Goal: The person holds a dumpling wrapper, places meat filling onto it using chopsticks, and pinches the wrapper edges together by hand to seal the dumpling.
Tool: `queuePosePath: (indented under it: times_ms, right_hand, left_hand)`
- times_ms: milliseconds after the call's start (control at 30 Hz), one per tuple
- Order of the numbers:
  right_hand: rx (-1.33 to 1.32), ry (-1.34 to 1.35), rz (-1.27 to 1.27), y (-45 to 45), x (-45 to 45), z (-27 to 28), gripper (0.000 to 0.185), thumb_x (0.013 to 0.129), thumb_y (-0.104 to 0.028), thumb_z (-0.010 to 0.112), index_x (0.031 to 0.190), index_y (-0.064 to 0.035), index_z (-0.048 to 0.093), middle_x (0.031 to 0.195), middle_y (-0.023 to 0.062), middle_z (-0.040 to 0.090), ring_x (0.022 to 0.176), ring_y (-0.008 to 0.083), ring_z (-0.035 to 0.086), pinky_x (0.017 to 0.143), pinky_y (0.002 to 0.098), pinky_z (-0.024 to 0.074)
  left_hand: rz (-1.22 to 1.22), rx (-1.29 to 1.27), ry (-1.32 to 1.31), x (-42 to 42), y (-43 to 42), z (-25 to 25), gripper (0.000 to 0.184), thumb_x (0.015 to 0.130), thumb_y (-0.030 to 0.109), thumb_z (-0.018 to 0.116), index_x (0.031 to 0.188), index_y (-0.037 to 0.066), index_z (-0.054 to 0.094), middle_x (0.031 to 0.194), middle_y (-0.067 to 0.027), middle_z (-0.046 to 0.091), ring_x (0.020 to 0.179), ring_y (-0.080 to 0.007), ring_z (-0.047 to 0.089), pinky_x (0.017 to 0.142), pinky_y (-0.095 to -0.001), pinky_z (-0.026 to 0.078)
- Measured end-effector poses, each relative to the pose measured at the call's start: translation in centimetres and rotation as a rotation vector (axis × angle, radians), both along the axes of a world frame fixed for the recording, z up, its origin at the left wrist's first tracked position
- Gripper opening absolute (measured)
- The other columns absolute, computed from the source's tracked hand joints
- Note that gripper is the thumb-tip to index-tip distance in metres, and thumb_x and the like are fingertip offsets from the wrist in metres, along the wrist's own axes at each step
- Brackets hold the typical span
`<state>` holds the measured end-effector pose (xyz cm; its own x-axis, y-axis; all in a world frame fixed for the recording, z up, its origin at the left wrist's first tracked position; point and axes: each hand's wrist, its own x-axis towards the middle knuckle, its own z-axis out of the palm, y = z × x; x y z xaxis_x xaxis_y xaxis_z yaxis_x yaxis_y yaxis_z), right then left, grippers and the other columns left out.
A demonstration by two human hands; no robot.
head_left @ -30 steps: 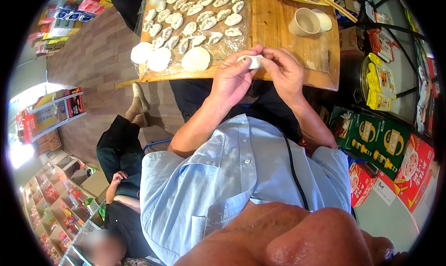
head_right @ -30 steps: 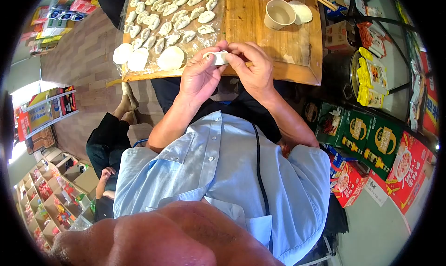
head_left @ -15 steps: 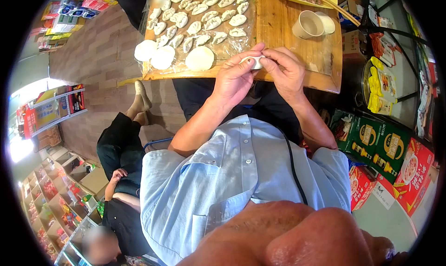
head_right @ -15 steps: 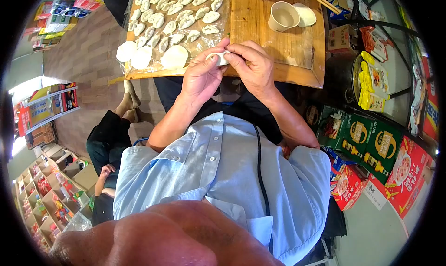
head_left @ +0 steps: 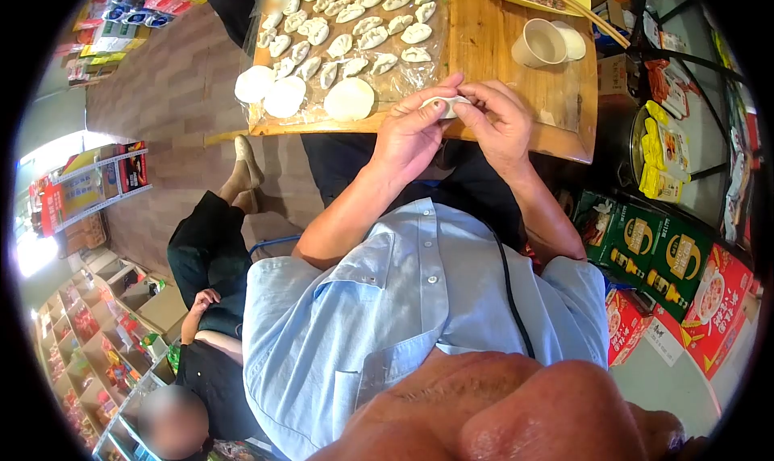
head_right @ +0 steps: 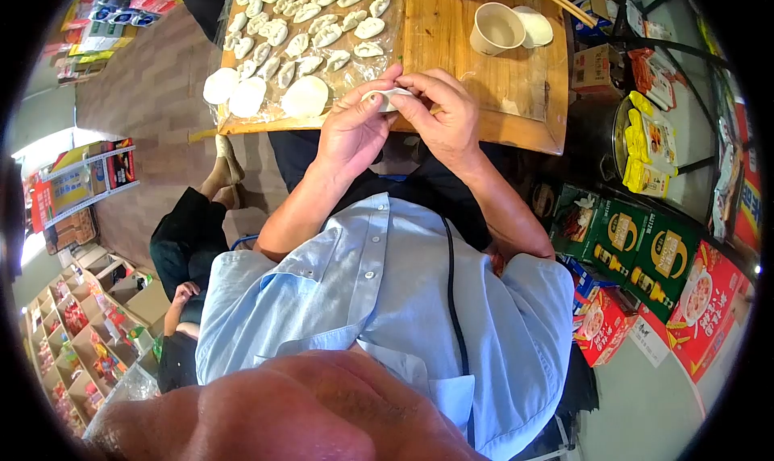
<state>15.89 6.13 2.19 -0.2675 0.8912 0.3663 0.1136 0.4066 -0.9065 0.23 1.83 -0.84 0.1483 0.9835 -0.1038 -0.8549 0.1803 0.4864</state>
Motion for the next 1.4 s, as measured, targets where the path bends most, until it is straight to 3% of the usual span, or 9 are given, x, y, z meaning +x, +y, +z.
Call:
queuePosePath:
  times_ms: [333,500,867,1100,1233,1333,1400]
  right_hand:
    - [0.093,-0.031,0.048,0.4,0.1,-0.5,0.013,0.083,-0.002,0.076,0.095,0.0013,0.073,0.085,0.0083,0.065,0.075,0.018,0.062,0.065,0.0281,0.0482]
    - [0.127,-0.014,0.008,0.5,-0.1,0.0,0.009,0.084,-0.001,0.075,0.093,0.001,0.072,0.083,0.0079,0.065,0.074,0.0178,0.062,0.064,0.0279,0.0481]
    - [0.143,-0.05,-0.039,0.7,0.3,0.9,0.009,0.084,0.0,0.074,0.092,0.0027,0.071,0.083,0.0089,0.065,0.073,0.018,0.062,0.064,0.028,0.0479]
    - [0.145,-0.131,-0.003,0.9,-0.3,2.0,0.008,0.085,0.0,0.072,0.092,0.0026,0.071,0.083,0.0097,0.064,0.071,0.0188,0.061,0.063,0.0293,0.0476]
    - [0.18,-0.199,0.079,1.4,-0.5,3.2,0.01,0.083,-0.001,0.074,0.092,0.0003,0.072,0.081,0.0091,0.063,0.071,0.0211,0.062,0.062,0.031,0.0485]
    - [0.141,-0.277,0.11,0.8,-0.6,3.8,0.01,0.083,-0.004,0.074,0.092,-0.0003,0.072,0.081,0.0096,0.063,0.071,0.0231,0.063,0.062,0.0325,0.049]
    - [0.194,-0.313,0.119,1.0,-0.6,3.5,0.01,0.084,-0.006,0.073,0.092,-0.0002,0.072,0.081,0.0107,0.064,0.07,0.0247,0.064,0.061,0.0337,0.0493]
  left_hand:
    - [0.001,0.0,0.064,0.1,-0.2,0.2,0.025,0.095,0.013,0.066,0.119,0.006,0.07,0.144,-0.008,0.055,0.128,-0.0207,0.053,0.108,-0.0442,0.039]
    - [0.004,0.007,0.091,0.2,-0.1,1.0,0.042,0.095,0.012,0.066,0.135,0.001,0.058,0.144,-0.0128,0.054,0.129,-0.0223,0.052,0.109,-0.0429,0.039]
    - [0.041,-0.077,-0.007,-0.3,-0.7,0.0,0.042,0.096,0.009,0.063,0.133,-0.008,0.054,0.134,-0.0168,0.059,0.126,-0.0264,0.056,0.115,-0.0451,0.038]
    - [0.028,-0.02,0.07,-1.0,-0.7,0.6,0.035,0.096,0.012,0.065,0.128,-0.001,0.062,0.126,-0.0116,0.065,0.118,-0.0233,0.061,0.106,-0.0409,0.047]
    - [0.061,-0.022,0.072,-1.4,-0.4,2.0,0.036,0.094,0.005,0.066,0.129,-0.002,0.061,0.119,-0.0122,0.066,0.108,-0.0197,0.065,0.096,-0.0333,0.054]
    - [0.034,0.013,0.445,-1.9,-0.5,1.8,0.04,0.09,0.004,0.07,0.129,-0.003,0.06,0.113,-0.0094,0.068,0.099,-0.018,0.068,0.09,-0.0323,0.056]
    - [-0.048,-0.017,0.469,-2.3,-0.6,2.2,0.041,0.089,0.004,0.071,0.128,-0.004,0.061,0.111,-0.0098,0.069,0.094,-0.0172,0.068,0.085,-0.0311,0.058]
